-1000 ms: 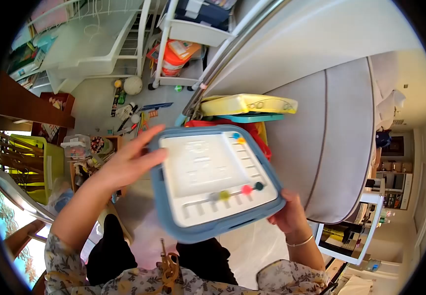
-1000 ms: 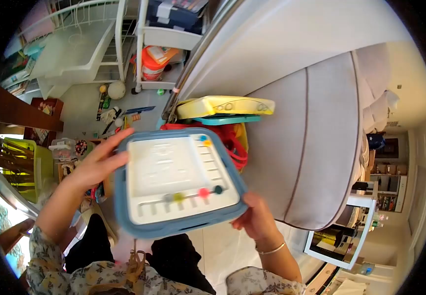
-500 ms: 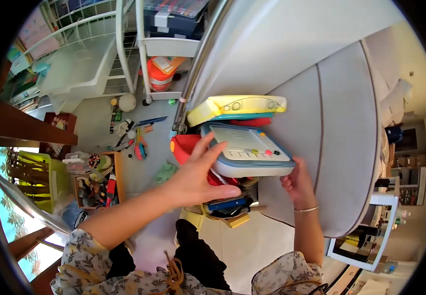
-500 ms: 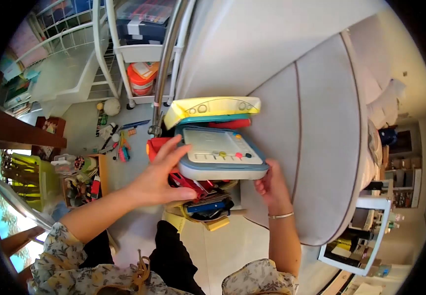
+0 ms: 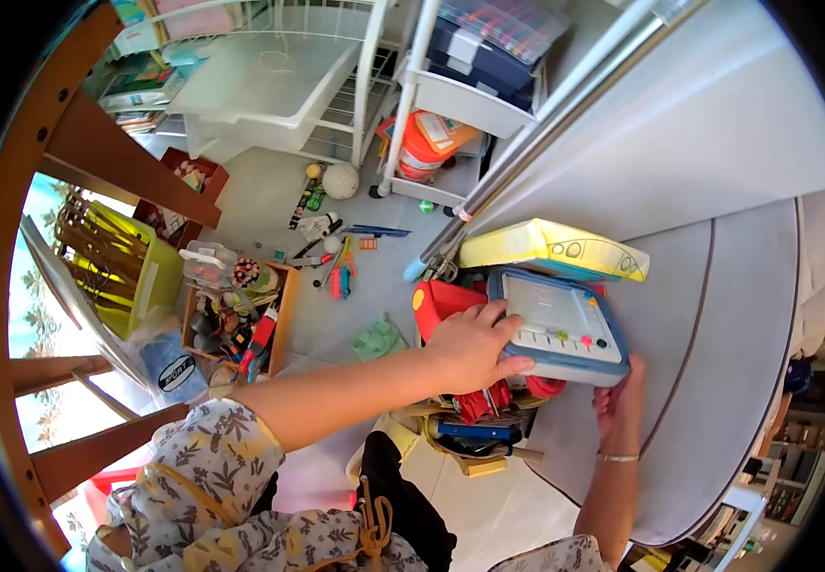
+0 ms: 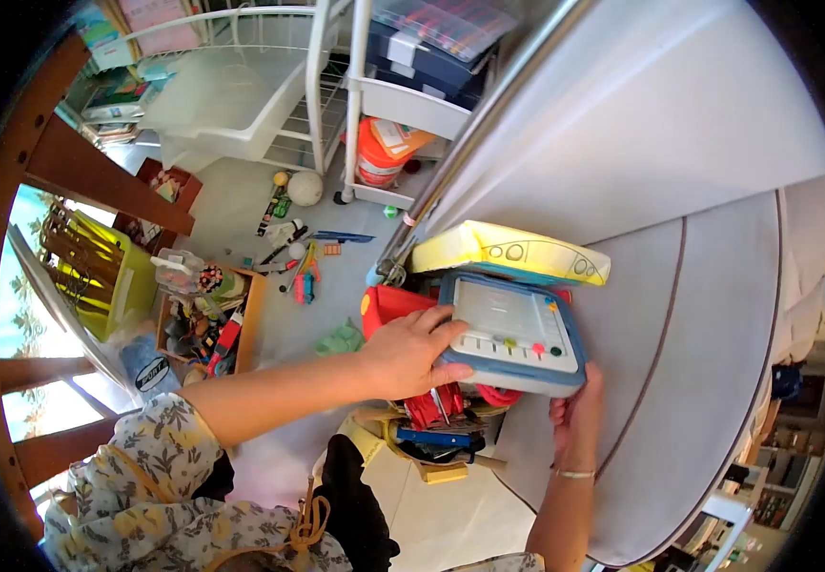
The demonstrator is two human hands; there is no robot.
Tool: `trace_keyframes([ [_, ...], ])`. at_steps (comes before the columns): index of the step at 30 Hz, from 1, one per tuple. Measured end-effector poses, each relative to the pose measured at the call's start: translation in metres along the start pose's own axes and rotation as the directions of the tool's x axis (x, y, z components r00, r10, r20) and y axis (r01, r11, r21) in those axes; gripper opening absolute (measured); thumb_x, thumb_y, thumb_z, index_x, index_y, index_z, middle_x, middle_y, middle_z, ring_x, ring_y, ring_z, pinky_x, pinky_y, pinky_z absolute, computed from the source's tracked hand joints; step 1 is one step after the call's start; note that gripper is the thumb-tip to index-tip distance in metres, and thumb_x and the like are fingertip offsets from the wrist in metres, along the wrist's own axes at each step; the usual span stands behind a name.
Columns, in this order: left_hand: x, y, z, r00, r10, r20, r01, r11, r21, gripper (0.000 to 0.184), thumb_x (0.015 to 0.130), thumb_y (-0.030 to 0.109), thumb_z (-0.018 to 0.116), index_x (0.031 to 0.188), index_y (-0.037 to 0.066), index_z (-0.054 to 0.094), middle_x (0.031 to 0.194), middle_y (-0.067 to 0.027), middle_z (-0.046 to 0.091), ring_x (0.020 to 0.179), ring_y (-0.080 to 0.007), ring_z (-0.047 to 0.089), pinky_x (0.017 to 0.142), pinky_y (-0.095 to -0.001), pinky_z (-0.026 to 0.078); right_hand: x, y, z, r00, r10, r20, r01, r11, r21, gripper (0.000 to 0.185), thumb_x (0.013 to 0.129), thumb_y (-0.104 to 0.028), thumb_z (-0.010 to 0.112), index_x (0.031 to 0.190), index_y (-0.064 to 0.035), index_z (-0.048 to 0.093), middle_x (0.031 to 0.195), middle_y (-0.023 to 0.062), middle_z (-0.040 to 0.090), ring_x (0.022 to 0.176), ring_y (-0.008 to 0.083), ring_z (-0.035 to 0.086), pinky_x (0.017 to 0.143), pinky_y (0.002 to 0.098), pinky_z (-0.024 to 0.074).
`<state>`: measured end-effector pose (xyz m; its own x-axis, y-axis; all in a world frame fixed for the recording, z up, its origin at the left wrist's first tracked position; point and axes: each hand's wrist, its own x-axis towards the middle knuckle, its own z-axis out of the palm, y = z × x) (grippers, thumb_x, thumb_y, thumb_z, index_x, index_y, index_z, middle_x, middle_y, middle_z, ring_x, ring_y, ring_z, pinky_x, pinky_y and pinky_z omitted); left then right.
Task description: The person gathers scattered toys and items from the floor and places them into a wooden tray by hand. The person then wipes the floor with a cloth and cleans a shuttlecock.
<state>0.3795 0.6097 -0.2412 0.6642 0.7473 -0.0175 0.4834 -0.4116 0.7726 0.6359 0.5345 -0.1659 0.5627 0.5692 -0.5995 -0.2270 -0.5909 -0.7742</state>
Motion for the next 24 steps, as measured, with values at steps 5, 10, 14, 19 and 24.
trace_keyframes([
  [5, -0.015, -0.012, -0.010, 0.996, 0.043, -0.083, -0.042, 0.999, 0.013, 0.067, 0.089, 0.053, 0.056, 0.134, 0.004, 0.046, 0.137, -0.0229, 0.043, 0.124, -0.0404, 0.045, 0.103, -0.0464, 0.039, -0.033, 0.025, 0.029, 0.997, -0.072, -0.006, 0.072, 0.966, 0.247, 0.047, 0.090, -0.061, 0.048, 0.099, -0.0152, 0.057, 0.074, -0.0050, 0.053, 0.058, 0.0056, 0.044, 0.046, 0.0195, 0.0331],
  [10, -0.061, -0.061, -0.044, 0.981, 0.124, -0.150, -0.131, 0.991, -0.041, 0.066, 0.087, 0.047, 0.062, 0.135, 0.005, 0.045, 0.136, -0.0201, 0.045, 0.125, -0.0371, 0.045, 0.103, -0.0451, 0.039, -0.057, 0.073, 0.030, 0.838, -0.313, -0.447, 0.449, 0.861, 0.239, 0.029, 0.096, -0.039, 0.048, 0.091, -0.0108, 0.051, 0.071, -0.0037, 0.042, 0.057, 0.0083, 0.037, 0.049, 0.0227, 0.0297],
  [14, -0.118, -0.131, -0.058, 0.979, -0.172, -0.108, 0.174, 0.985, 0.014, 0.059, 0.087, 0.041, 0.061, 0.130, 0.002, 0.048, 0.132, -0.0174, 0.049, 0.118, -0.0350, 0.051, 0.099, -0.0437, 0.043, -0.116, 0.139, 0.099, 0.790, -0.568, 0.233, 0.608, 0.776, -0.170, 0.010, 0.095, -0.015, 0.049, 0.098, -0.0063, 0.052, 0.078, 0.0007, 0.049, 0.060, 0.0068, 0.043, 0.051, 0.0208, 0.0381],
  [19, -0.168, -0.208, -0.019, 0.942, -0.304, -0.144, 0.326, 0.930, 0.170, 0.049, 0.084, 0.031, 0.065, 0.124, 0.005, 0.055, 0.129, -0.0138, 0.052, 0.118, -0.0311, 0.051, 0.099, -0.0415, 0.042, -0.117, 0.152, 0.257, 0.523, -0.358, 0.774, 0.743, 0.636, -0.208, 0.028, 0.094, -0.009, 0.051, 0.120, -0.0003, 0.048, 0.103, 0.0089, 0.055, 0.088, 0.0144, 0.055, 0.078, 0.0285, 0.0474],
  [24, -0.209, -0.233, -0.036, 0.981, -0.138, -0.135, 0.165, 0.964, 0.210, 0.032, 0.077, 0.019, 0.068, 0.107, 0.006, 0.063, 0.117, -0.0084, 0.060, 0.114, -0.0265, 0.054, 0.095, -0.0394, 0.043, 0.008, 0.163, 0.435, 0.345, -0.686, 0.640, 0.938, 0.265, -0.222, 0.038, 0.089, -0.017, 0.061, 0.122, -0.0021, 0.049, 0.112, 0.0213, 0.051, 0.103, 0.0372, 0.050, 0.090, 0.0454, 0.0412],
])
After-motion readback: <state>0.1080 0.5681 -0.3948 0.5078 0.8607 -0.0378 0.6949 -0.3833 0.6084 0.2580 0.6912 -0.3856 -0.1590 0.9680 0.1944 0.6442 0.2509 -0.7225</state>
